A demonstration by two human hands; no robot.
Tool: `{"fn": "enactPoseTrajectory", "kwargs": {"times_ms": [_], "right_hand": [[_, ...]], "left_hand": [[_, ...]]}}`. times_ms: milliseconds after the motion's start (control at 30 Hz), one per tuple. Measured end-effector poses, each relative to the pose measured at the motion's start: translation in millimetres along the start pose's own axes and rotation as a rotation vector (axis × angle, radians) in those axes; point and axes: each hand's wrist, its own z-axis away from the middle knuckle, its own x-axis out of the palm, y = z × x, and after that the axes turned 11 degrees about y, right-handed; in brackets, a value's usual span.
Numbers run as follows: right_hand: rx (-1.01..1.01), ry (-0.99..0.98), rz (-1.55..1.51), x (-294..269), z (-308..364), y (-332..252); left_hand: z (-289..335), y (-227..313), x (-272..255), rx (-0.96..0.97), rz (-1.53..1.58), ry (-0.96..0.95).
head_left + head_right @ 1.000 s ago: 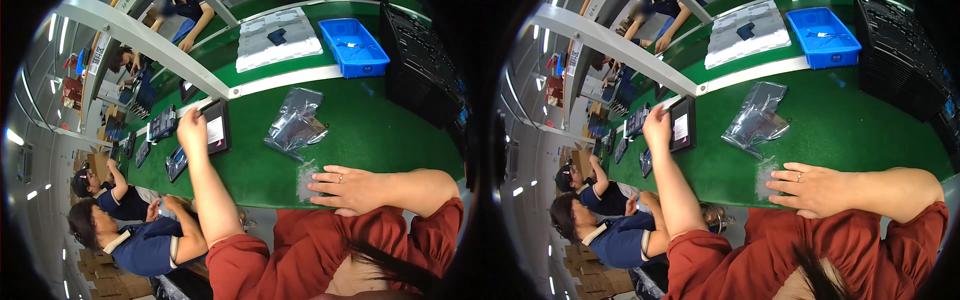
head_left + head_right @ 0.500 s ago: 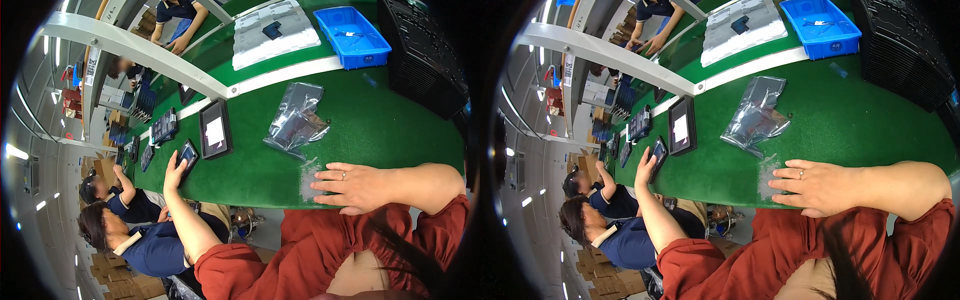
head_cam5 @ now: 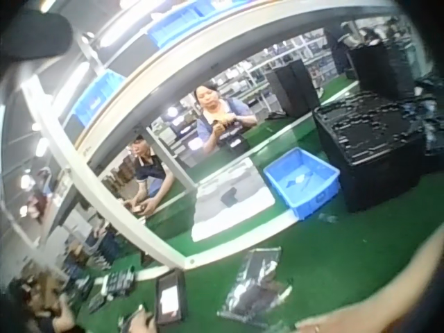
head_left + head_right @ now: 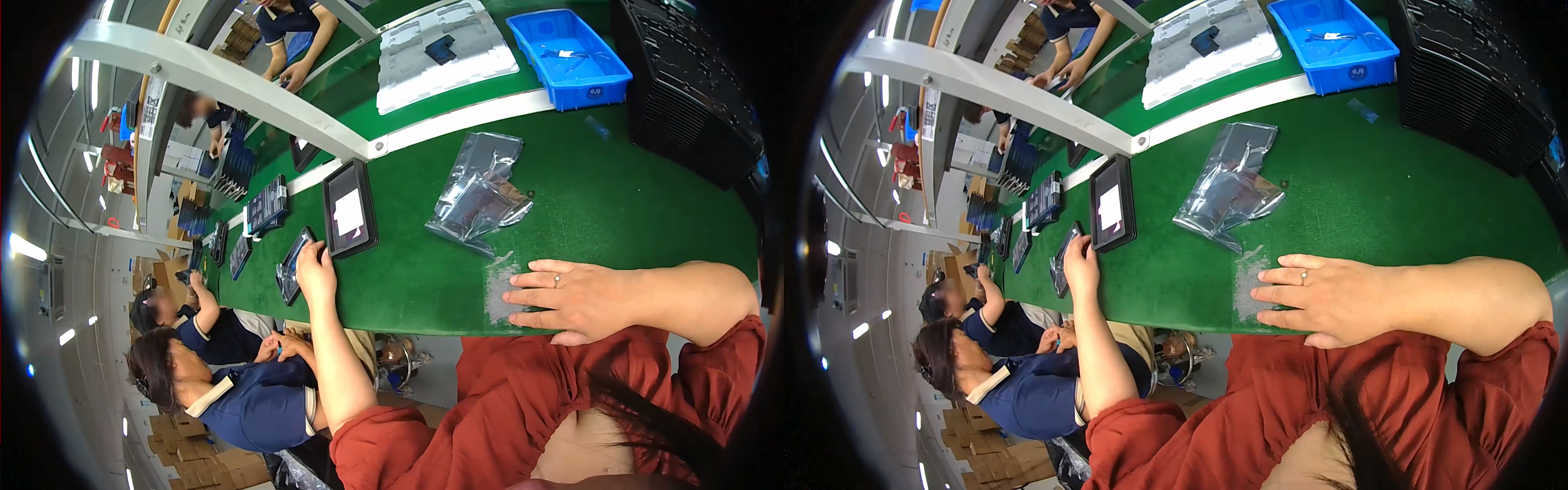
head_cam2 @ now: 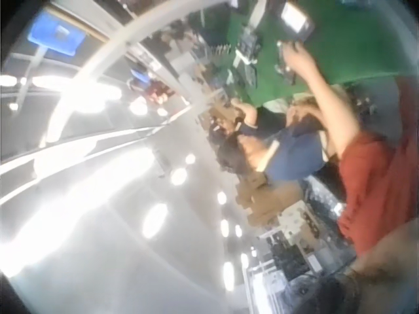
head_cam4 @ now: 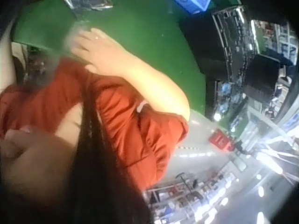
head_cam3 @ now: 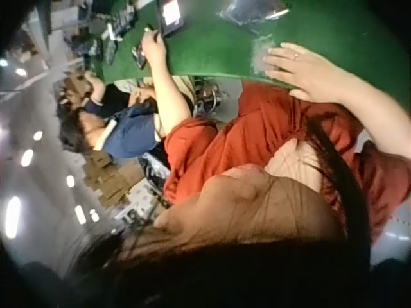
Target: The person picks up small blue electronic components from a stack of black trays and places them into clear plastic bags. They then seal the bags and place them on the table. The person repeats this process multiple times, handling the components and bags by hand.
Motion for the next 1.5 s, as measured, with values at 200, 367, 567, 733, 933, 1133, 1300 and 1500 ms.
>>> {"fn": "enactPoseTrajectory", "kwargs": {"times_ms": [200, 367, 567, 733, 933, 1133, 1300, 1500], "right_hand": [[-0.003, 0.015, -0.004, 3, 1, 2], [-0.009, 0.016, -0.003, 4, 1, 2], [-0.001, 0.002, -0.014, 4, -1, 4], [-0.007, 0.014, -0.01, 2, 0, 3], [-0.005, 0.009, 0.001, 5, 1, 2], [-0.002, 0.005, 0.009, 5, 2, 3], [-0.025, 0.034, 0.005, 5, 2, 3], [-0.024, 0.052, 0.019, 6, 4, 3]], "left_hand": [[35, -24, -30, -0.019, 0.267, 0.004], [57, -88, -49, -0.236, 0.588, 0.017], [31, -46, -37, -0.322, 0.166, 0.275], [3, -1, -14, -0.419, -0.336, -0.11], [-9, -3, -26, -0.461, -0.007, 0.092], [-30, 90, -21, -0.193, 0.13, 0.032], [-37, 126, -4, -0.213, -0.214, -0.127], [-36, 139, -8, -0.203, -0.33, -0.217]]}}
